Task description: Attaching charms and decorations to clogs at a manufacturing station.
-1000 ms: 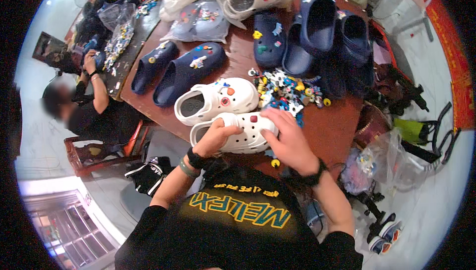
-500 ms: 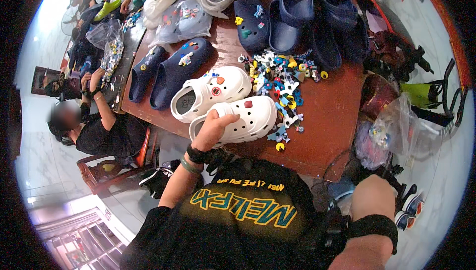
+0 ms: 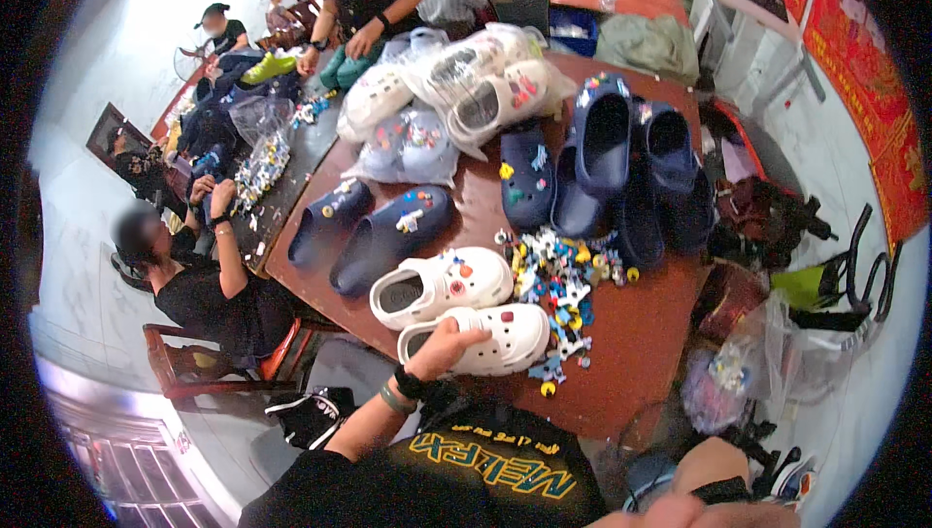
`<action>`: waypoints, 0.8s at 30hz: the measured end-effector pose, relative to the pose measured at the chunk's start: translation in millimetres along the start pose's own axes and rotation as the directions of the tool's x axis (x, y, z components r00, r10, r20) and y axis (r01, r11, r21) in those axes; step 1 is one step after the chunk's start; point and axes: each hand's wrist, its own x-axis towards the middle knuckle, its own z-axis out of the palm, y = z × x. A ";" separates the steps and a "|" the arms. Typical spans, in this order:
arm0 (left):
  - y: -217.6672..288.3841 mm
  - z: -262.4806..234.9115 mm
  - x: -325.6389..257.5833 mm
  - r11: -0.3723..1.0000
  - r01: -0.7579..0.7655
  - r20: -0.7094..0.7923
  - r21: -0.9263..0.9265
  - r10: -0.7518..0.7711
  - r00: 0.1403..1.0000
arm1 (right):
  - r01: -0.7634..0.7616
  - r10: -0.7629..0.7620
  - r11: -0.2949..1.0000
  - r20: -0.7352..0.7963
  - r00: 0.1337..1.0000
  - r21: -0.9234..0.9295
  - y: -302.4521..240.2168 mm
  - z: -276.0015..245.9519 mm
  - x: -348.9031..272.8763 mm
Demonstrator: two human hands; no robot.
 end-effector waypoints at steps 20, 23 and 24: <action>-7.2 -17.4 7.3 0.999 -0.012 -0.030 0.030 0.012 0.999 | 0.251 -0.003 0.105 0.252 0.968 -0.962 18.0 25.7 61.5; -9.3 -7.8 9.5 0.999 0.019 0.032 0.043 -0.020 0.999 | -0.090 0.694 0.649 0.540 0.477 -0.755 -10.8 -36.1 45.6; -10.5 -8.6 9.4 0.999 0.009 0.033 0.038 -0.010 0.999 | -0.085 0.699 0.643 0.538 0.471 -0.761 -12.7 -28.9 44.7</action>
